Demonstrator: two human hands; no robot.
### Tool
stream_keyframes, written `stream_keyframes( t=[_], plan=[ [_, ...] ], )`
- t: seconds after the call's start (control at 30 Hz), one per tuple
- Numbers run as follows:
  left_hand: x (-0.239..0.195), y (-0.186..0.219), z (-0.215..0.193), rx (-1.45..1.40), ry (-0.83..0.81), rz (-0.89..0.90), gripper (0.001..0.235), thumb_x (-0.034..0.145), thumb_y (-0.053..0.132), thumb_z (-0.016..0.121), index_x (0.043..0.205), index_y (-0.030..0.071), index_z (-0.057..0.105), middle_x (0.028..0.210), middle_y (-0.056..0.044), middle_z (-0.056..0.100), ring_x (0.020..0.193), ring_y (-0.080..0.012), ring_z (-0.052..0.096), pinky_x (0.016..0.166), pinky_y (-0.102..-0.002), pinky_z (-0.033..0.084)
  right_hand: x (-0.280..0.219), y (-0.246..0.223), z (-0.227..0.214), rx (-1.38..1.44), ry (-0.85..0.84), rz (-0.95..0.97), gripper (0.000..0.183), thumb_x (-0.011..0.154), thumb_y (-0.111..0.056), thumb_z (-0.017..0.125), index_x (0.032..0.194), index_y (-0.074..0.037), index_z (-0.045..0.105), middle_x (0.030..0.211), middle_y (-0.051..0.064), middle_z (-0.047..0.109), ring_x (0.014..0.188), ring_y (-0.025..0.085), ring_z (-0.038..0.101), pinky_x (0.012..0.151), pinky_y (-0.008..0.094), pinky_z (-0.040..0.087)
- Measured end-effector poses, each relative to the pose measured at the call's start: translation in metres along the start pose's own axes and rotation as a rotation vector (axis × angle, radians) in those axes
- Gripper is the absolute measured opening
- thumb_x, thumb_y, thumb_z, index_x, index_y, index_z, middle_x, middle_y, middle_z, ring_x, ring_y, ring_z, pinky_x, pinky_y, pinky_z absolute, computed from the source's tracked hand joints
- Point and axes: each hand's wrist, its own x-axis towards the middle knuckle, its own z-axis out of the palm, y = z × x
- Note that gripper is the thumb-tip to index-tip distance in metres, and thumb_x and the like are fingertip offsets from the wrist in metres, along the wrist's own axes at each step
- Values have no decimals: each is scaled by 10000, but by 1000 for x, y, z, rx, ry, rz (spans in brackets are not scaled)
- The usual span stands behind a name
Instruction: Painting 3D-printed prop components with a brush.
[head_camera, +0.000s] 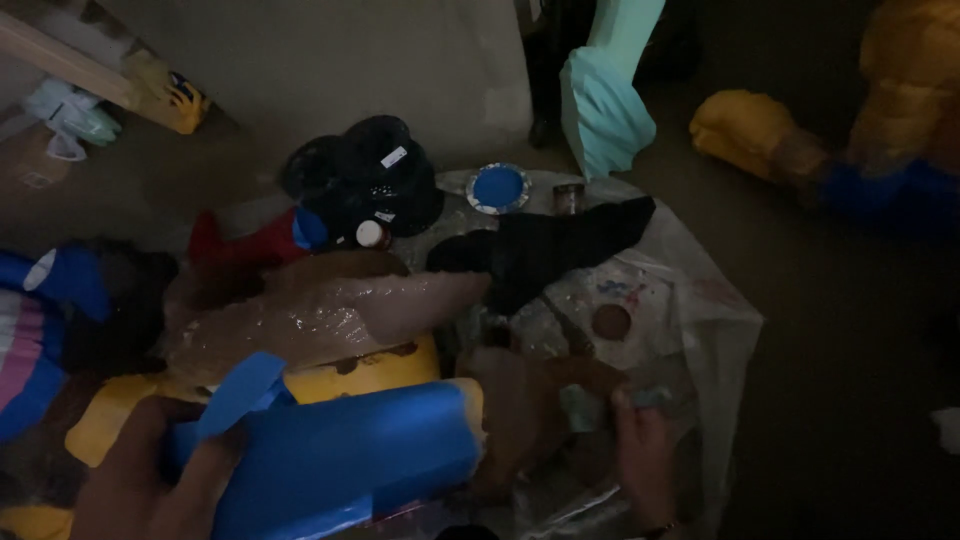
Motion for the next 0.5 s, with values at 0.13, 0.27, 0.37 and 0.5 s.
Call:
stream_keyframes(
  t=[0.13, 0.27, 0.37, 0.5],
  plan=[
    [3, -25, 6, 321, 157, 512, 495, 908, 406, 652, 1333, 157, 597, 1138, -252, 672, 1057, -328, 718, 952, -445, 540, -30, -58, 6, -338, -72, -474, 299, 1057, -249, 531, 1054, -9, 710, 813, 80, 667, 671, 210, 585, 638, 403, 504],
    [-28, 45, -11, -122, 91, 166, 633, 856, 378, 703, 1413, 111, 564, 1166, -252, 699, 1076, -380, 714, 951, -489, 528, -4, 76, 24, -232, -102, -745, 196, 1013, -220, 652, 964, -49, 735, 785, 144, 667, 659, 249, 585, 621, 394, 508],
    [-34, 60, -17, -114, 54, 148, 642, 878, 385, 665, 1460, 127, 580, 1198, -234, 692, 1077, -381, 705, 949, -477, 534, -32, 7, 20, -477, 5, -1089, 194, 1057, -230, 592, 1096, -46, 639, 838, 136, 587, 639, 208, 507, 569, 342, 412],
    [-40, 69, -16, -124, -10, 50, 631, 894, 414, 650, 1464, 154, 574, 1138, -213, 714, 1044, -361, 721, 954, -466, 564, 25, 17, 16, -448, -41, -849, 284, 1090, -210, 612, 994, 55, 646, 766, 200, 578, 615, 244, 493, 548, 391, 385]
  ],
)
